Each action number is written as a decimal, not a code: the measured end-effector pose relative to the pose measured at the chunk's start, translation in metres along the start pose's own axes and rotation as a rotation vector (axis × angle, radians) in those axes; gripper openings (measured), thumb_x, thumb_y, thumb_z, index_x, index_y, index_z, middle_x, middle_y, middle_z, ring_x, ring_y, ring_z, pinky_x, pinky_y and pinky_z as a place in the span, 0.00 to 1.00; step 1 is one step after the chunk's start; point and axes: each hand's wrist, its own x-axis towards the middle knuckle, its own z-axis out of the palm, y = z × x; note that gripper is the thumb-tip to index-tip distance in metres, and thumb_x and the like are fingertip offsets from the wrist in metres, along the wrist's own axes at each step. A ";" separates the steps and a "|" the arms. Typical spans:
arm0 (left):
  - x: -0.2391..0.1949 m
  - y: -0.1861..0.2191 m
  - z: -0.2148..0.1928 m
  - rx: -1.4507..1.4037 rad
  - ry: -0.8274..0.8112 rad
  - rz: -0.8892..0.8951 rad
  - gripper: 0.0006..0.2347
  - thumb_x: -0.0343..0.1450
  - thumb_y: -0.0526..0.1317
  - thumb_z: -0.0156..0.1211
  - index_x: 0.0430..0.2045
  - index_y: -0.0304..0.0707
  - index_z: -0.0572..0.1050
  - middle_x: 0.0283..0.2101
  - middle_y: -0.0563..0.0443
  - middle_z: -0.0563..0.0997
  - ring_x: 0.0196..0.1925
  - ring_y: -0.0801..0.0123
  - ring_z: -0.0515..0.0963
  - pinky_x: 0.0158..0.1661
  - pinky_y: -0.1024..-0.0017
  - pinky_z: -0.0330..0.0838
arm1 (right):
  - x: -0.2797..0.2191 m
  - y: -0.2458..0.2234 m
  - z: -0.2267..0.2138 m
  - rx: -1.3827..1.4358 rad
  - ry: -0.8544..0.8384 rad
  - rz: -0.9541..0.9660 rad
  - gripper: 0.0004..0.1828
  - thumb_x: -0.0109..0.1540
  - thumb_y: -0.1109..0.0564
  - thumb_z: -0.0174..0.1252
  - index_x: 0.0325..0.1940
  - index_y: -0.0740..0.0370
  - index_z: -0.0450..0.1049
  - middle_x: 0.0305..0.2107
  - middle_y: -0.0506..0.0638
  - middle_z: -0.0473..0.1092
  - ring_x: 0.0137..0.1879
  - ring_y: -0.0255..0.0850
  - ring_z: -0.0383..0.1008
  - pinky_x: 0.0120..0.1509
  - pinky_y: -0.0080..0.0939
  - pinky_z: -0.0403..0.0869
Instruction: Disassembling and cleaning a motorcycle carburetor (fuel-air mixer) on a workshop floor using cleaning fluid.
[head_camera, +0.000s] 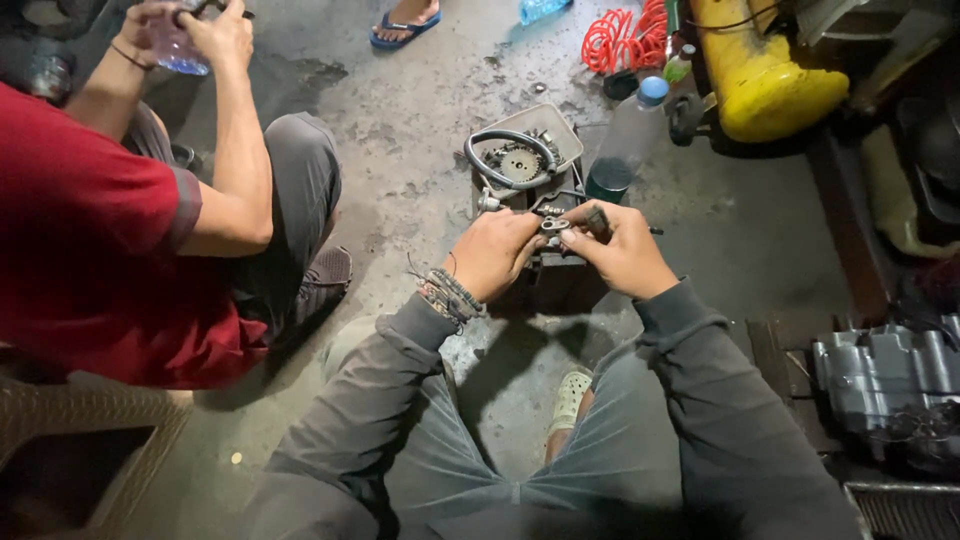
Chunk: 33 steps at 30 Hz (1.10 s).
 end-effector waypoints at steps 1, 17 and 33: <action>-0.001 0.001 0.001 -0.001 -0.001 0.005 0.08 0.78 0.45 0.45 0.33 0.43 0.69 0.25 0.49 0.71 0.33 0.52 0.77 0.37 0.58 0.74 | 0.000 0.003 0.000 -0.001 0.005 0.000 0.12 0.61 0.64 0.66 0.49 0.67 0.80 0.26 0.55 0.76 0.36 0.36 0.74 0.40 0.39 0.74; 0.003 0.014 -0.012 -0.173 -0.086 -0.201 0.10 0.78 0.45 0.45 0.31 0.42 0.69 0.20 0.43 0.72 0.30 0.43 0.78 0.34 0.53 0.72 | 0.004 0.012 0.005 0.070 0.030 0.029 0.12 0.63 0.60 0.67 0.47 0.71 0.78 0.23 0.53 0.74 0.32 0.34 0.73 0.34 0.34 0.71; -0.009 0.012 -0.030 -1.609 0.168 -0.736 0.16 0.76 0.40 0.44 0.54 0.30 0.70 0.36 0.32 0.83 0.39 0.64 0.87 0.46 0.67 0.82 | 0.007 0.061 -0.077 -0.463 -0.029 0.364 0.25 0.59 0.55 0.64 0.61 0.59 0.77 0.41 0.64 0.76 0.48 0.54 0.77 0.50 0.55 0.73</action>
